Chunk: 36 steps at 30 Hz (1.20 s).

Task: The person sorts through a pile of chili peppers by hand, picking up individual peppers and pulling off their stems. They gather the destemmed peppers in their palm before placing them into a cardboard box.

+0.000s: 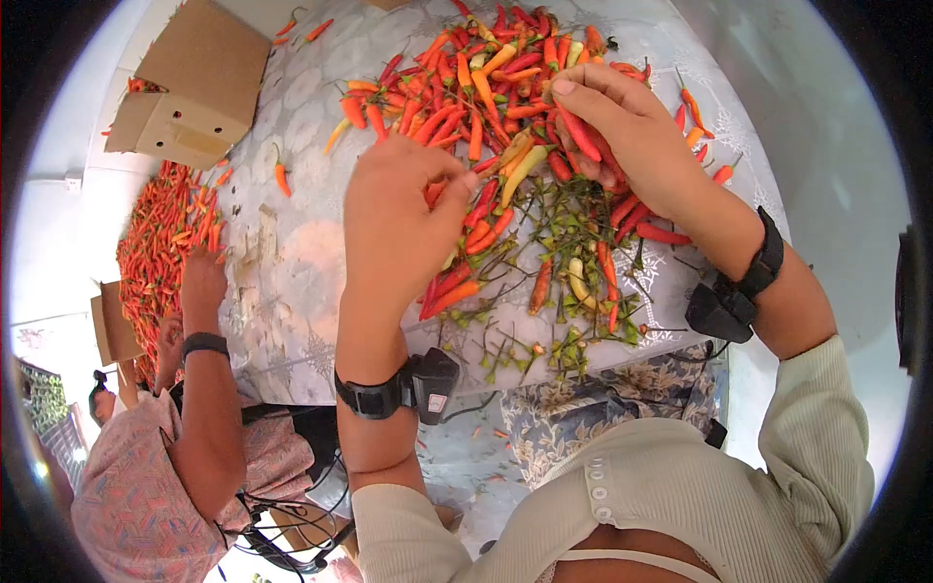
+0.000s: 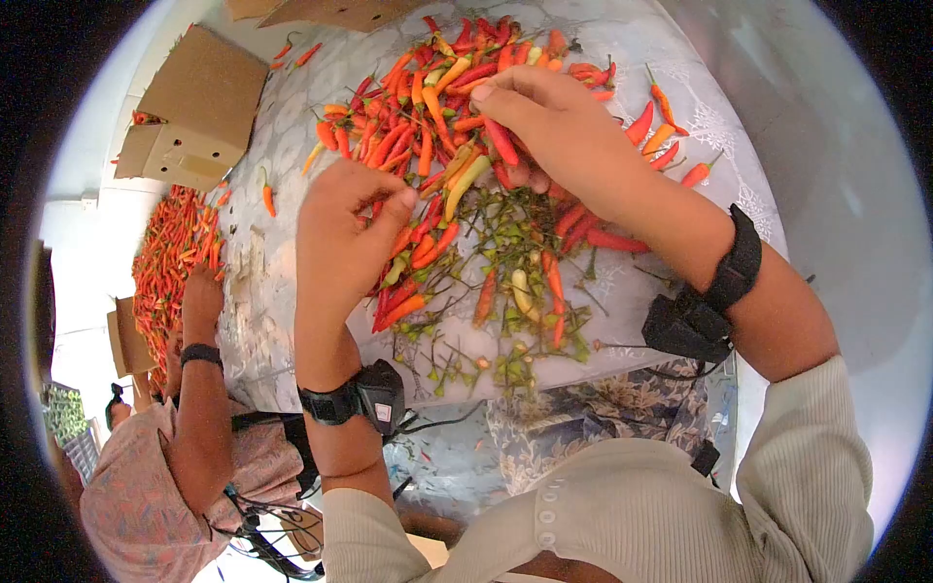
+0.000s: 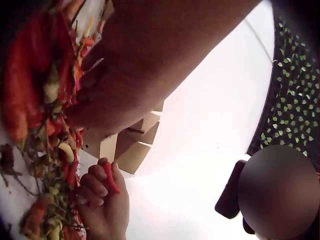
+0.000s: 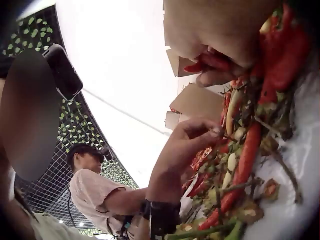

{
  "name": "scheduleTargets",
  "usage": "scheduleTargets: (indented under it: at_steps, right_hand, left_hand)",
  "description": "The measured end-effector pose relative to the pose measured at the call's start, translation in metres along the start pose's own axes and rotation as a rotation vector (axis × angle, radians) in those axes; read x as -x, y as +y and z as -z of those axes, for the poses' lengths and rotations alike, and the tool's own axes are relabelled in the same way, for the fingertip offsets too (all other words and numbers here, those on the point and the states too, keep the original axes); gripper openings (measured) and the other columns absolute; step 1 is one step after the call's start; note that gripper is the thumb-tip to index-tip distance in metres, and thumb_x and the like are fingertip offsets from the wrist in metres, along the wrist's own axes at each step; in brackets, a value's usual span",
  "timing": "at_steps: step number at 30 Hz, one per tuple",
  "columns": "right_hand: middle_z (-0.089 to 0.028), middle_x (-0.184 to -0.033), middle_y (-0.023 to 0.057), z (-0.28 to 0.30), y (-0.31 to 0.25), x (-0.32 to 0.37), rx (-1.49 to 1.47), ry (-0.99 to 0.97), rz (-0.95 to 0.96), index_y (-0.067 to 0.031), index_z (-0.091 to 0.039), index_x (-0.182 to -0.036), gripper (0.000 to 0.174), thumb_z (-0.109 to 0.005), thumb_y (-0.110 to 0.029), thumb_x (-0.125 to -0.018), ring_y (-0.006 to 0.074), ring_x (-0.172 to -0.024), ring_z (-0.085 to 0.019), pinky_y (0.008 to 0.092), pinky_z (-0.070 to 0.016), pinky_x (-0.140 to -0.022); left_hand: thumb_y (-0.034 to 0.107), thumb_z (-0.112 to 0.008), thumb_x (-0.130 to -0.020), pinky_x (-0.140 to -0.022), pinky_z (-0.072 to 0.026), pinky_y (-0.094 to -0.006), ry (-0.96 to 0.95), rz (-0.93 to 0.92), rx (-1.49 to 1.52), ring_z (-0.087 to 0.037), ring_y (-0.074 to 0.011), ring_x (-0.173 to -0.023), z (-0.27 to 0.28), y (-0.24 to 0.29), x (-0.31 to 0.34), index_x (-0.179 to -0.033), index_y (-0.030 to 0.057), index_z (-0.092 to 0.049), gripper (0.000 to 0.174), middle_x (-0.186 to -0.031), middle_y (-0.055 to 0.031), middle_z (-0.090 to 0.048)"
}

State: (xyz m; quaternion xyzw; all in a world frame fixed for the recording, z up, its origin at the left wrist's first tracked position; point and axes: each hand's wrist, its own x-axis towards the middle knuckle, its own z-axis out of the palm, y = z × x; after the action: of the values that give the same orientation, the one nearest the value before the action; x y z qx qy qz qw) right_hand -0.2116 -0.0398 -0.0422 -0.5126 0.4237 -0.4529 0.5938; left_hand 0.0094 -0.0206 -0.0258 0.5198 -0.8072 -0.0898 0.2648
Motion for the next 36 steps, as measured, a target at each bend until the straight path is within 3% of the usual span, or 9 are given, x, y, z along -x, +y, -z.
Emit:
scheduleTargets:
  at_steps: [3, 6, 9, 12, 15, 18, 28, 31, 36]
  right_hand:
    - [-0.057, -0.073, 0.0021, -0.002, -0.001, 0.0, -0.185, -0.038, -0.065, -0.0076, -0.054, -0.102, 0.023, -0.052, -0.03, -0.097, 0.0095, -0.054, -0.058, 0.02, -0.0401, -0.04]
    - [-0.059, -0.078, 0.004, -0.004, -0.005, 0.001, -0.311, -0.043, -0.078, -0.0061, -0.053, -0.101, 0.024, -0.051, -0.03, -0.097, 0.0136, -0.063, -0.064, 0.0216, -0.0471, -0.043]
    - [-0.059, -0.08, 0.0052, -0.007, -0.015, 0.005, -0.389, 0.015, -0.157, -0.005, -0.052, -0.099, 0.025, -0.051, -0.029, -0.097, 0.0158, -0.068, -0.067, 0.023, -0.0514, -0.046]
    - [-0.057, -0.074, 0.0028, -0.007, -0.014, 0.005, -0.41, -0.026, -0.14, -0.0056, -0.052, -0.097, 0.024, -0.055, -0.029, -0.095, 0.0127, -0.061, -0.063, 0.0207, -0.047, -0.043]
    - [-0.053, -0.066, -0.0011, 0.004, -0.006, 0.001, -0.177, -0.272, -0.099, -0.0065, -0.054, -0.093, 0.023, -0.061, -0.029, -0.092, 0.0083, -0.054, -0.057, 0.0192, -0.0402, -0.041]
    - [-0.048, -0.061, -0.0045, -0.003, -0.006, 0.009, -0.043, -0.32, -0.126, -0.0067, -0.056, -0.09, 0.022, -0.067, -0.026, -0.089, 0.0043, -0.048, -0.048, 0.0184, -0.035, -0.041]
    - [-0.051, -0.072, -0.0051, -0.007, 0.006, 0.01, 0.307, -0.321, 0.152, -0.0056, -0.059, -0.099, 0.031, -0.077, -0.021, -0.079, 0.0031, -0.061, -0.048, 0.018, -0.0393, -0.056]
    - [-0.053, -0.075, -0.0047, -0.01, 0.006, 0.011, 0.123, -0.3, 0.047, -0.005, -0.061, -0.098, 0.03, -0.078, -0.021, -0.078, 0.0027, -0.066, -0.047, 0.0186, -0.0394, -0.06]
    - [-0.057, -0.079, -0.0031, -0.009, -0.004, 0.015, 0.382, -0.235, 0.208, -0.0022, -0.063, -0.093, 0.024, -0.076, -0.019, -0.08, 0.0028, -0.071, -0.049, 0.0205, -0.0403, -0.062]
  left_hand:
    - [0.012, -0.072, -0.069, -0.073, -0.0432, -0.0416, -0.144, 0.043, 0.047, -0.055, -0.0322, -0.079, -0.004, 0.002, 0.004, -0.075, 0.0025, -0.066, 0.013, -0.076, -0.0126, -0.058]
    - [0.009, -0.073, -0.071, -0.065, -0.044, -0.0329, -0.162, -0.004, -0.045, -0.055, -0.0251, -0.072, -0.001, 0.003, 0.003, -0.076, 0.0011, -0.065, 0.012, -0.072, -0.0101, -0.053]
    - [0.01, -0.07, -0.074, -0.071, -0.0441, -0.0389, -0.135, 0.03, 0.036, -0.057, -0.03, -0.078, -0.004, 0.006, 0.004, -0.078, 0.0015, -0.062, 0.013, -0.075, -0.0118, -0.056]
    - [0.012, -0.067, -0.083, -0.06, -0.0448, -0.0321, 0.001, 0.129, 0.3, -0.059, -0.0209, -0.069, -0.003, 0.013, 0.0, -0.085, 0.0019, -0.058, 0.014, -0.076, -0.0089, -0.056]
    - [0.014, -0.06, -0.092, -0.054, -0.0448, -0.0245, 0.009, 0.325, 0.577, -0.059, -0.0113, -0.063, 0.0, 0.018, 0.0, -0.093, 0.0028, -0.054, 0.013, -0.077, -0.0049, -0.056]
    - [0.014, -0.058, -0.094, -0.056, -0.0476, -0.0212, -0.011, 0.245, 0.86, -0.06, -0.0085, -0.064, -0.007, 0.015, 0.001, -0.095, 0.0022, -0.053, 0.013, -0.08, -0.0029, -0.058]
    - [0.009, -0.06, -0.092, -0.067, -0.0506, -0.0236, -0.034, 0.247, 1.063, -0.062, -0.0107, -0.075, -0.006, 0.025, 0.001, -0.097, 0.0006, -0.052, 0.013, -0.085, -0.004, -0.06]
    - [0.009, -0.063, -0.09, -0.068, -0.0491, -0.0231, -0.026, 0.203, 1.08, -0.06, -0.0098, -0.078, -0.009, 0.024, 0.002, -0.097, 0.0004, -0.054, 0.014, -0.086, -0.0034, -0.06]
    - [0.008, -0.067, -0.087, -0.07, -0.0466, -0.0223, -0.108, 0.243, 1.061, -0.057, -0.0082, -0.078, -0.004, 0.022, 0.001, -0.094, -0.0003, -0.06, 0.013, -0.085, -0.0013, -0.06]
